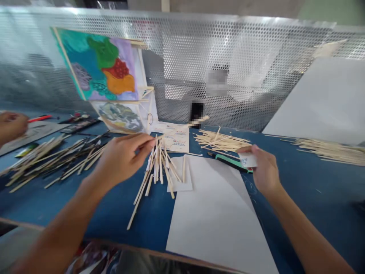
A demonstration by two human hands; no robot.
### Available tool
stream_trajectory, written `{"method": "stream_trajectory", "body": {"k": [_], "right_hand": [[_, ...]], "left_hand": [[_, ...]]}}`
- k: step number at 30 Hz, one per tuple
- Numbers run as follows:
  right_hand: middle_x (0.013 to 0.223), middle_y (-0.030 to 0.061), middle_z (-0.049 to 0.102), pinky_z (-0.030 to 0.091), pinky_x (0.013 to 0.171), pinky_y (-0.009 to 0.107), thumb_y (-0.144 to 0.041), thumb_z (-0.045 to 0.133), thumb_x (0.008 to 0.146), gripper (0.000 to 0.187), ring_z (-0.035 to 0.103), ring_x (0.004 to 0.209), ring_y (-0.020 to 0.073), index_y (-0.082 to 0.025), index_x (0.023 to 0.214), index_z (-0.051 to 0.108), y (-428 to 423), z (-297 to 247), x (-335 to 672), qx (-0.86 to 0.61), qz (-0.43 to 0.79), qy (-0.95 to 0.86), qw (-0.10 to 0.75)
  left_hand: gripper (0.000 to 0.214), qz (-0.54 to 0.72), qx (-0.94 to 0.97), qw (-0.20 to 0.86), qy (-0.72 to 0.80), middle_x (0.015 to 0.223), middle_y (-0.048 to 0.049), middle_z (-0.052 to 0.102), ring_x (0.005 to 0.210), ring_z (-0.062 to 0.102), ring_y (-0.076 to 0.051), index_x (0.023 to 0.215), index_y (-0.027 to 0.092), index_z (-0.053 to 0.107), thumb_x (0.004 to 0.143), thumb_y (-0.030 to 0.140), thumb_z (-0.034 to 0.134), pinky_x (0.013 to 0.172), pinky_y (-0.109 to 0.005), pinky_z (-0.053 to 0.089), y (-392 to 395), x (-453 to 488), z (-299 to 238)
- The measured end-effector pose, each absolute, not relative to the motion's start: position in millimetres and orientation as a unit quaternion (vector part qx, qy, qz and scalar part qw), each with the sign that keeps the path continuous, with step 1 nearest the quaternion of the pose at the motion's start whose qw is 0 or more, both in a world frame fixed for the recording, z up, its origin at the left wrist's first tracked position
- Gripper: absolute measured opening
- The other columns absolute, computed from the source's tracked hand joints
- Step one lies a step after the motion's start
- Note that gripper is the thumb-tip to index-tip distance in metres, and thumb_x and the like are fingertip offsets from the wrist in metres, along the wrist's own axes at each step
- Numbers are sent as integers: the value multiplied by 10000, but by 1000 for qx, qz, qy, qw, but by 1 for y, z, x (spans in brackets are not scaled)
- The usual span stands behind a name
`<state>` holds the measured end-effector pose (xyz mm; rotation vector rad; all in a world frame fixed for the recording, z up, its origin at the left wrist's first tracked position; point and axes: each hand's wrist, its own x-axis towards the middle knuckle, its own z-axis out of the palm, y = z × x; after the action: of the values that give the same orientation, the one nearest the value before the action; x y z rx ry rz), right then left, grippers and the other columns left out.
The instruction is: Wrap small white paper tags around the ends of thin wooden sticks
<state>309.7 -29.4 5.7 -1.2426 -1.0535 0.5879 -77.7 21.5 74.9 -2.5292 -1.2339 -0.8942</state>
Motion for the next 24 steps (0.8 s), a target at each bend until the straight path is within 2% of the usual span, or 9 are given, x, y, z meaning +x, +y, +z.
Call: {"method": "stream_trajectory", "body": {"k": [3, 7, 9, 11, 13, 15, 18, 21, 24], "right_hand": [[738, 64, 726, 390, 515, 301, -498, 559, 939, 407, 558, 568, 167, -203, 829, 816, -42, 3, 288, -530, 315, -573, 540], [978, 80, 787, 508, 763, 327, -441, 512, 987, 382, 698, 885, 238, -215, 981, 820, -52, 3, 264, -490, 280, -731, 384], [958, 85, 788, 516, 720, 318, -433, 509, 990, 373, 701, 839, 229, -217, 1042, 808, -53, 1, 259, -487, 262, -760, 341], [951, 88, 787, 511, 675, 305, -429, 538, 977, 351, 696, 795, 217, -217, 1078, 799, -53, 1, 258, -482, 271, -771, 317], [989, 90, 785, 506, 686, 299, -427, 549, 975, 339, 697, 828, 214, -223, 1086, 796, -55, 5, 259, -463, 309, -776, 297], [1005, 84, 784, 497, 709, 293, -432, 523, 990, 351, 692, 866, 208, -232, 1054, 804, -61, 15, 260, -423, 377, -779, 268], [839, 52, 773, 460, 633, 258, -451, 531, 983, 354, 645, 711, 160, -254, 1028, 822, -76, 32, 257, -336, 501, -786, 134], [603, 13, 662, 377, 499, 223, -575, 562, 929, 446, 498, 501, 111, -241, 1062, 826, -91, 43, 253, -242, 597, -765, 18], [479, -39, 468, 300, 449, 210, -573, 606, 897, 457, 356, 435, 92, -259, 1179, 782, -95, 49, 250, -245, 589, -770, 2]], "left_hand": [[344, -236, -800, 119, -539, 1005, -40, 760, 855, 695, -213, 1055, 197, 687, 1009, 446, 453, 743, -288, 448, 9, -138, 76], [476, -152, -669, 178, -705, 757, -71, 702, 727, 682, -282, 963, 176, 725, 1005, 450, 337, 621, -324, 387, -3, -199, 41], [475, -124, -661, 171, -720, 738, -97, 690, 735, 679, -314, 938, 155, 730, 983, 466, 374, 622, -344, 402, -4, -209, 25], [484, -108, -667, 170, -718, 946, -151, 718, 950, 669, -378, 1063, 120, 708, 957, 499, 427, 726, -390, 456, -3, -205, 16], [574, -107, -685, 157, -704, 1237, -205, 648, 1203, 564, -422, 1290, 82, 594, 969, 518, 402, 867, -431, 457, -4, -190, 15], [570, -97, -739, 73, -662, 1271, -184, 639, 1190, 590, -362, 1375, 108, 518, 1013, 500, 316, 868, -398, 459, -6, -168, 18], [426, -56, -796, -14, -602, 897, -43, 737, 808, 693, -225, 1052, 226, 671, 996, 540, 390, 685, -302, 429, -15, -133, 22], [338, -24, -816, -37, -576, 780, -26, 728, 724, 678, -229, 848, 241, 662, 941, 532, 517, 612, -302, 336, -26, -108, 22], [343, -5, -813, -40, -581, 748, -40, 720, 721, 677, -254, 800, 233, 632, 942, 523, 517, 598, -305, 278, -37, -99, 19]]}}
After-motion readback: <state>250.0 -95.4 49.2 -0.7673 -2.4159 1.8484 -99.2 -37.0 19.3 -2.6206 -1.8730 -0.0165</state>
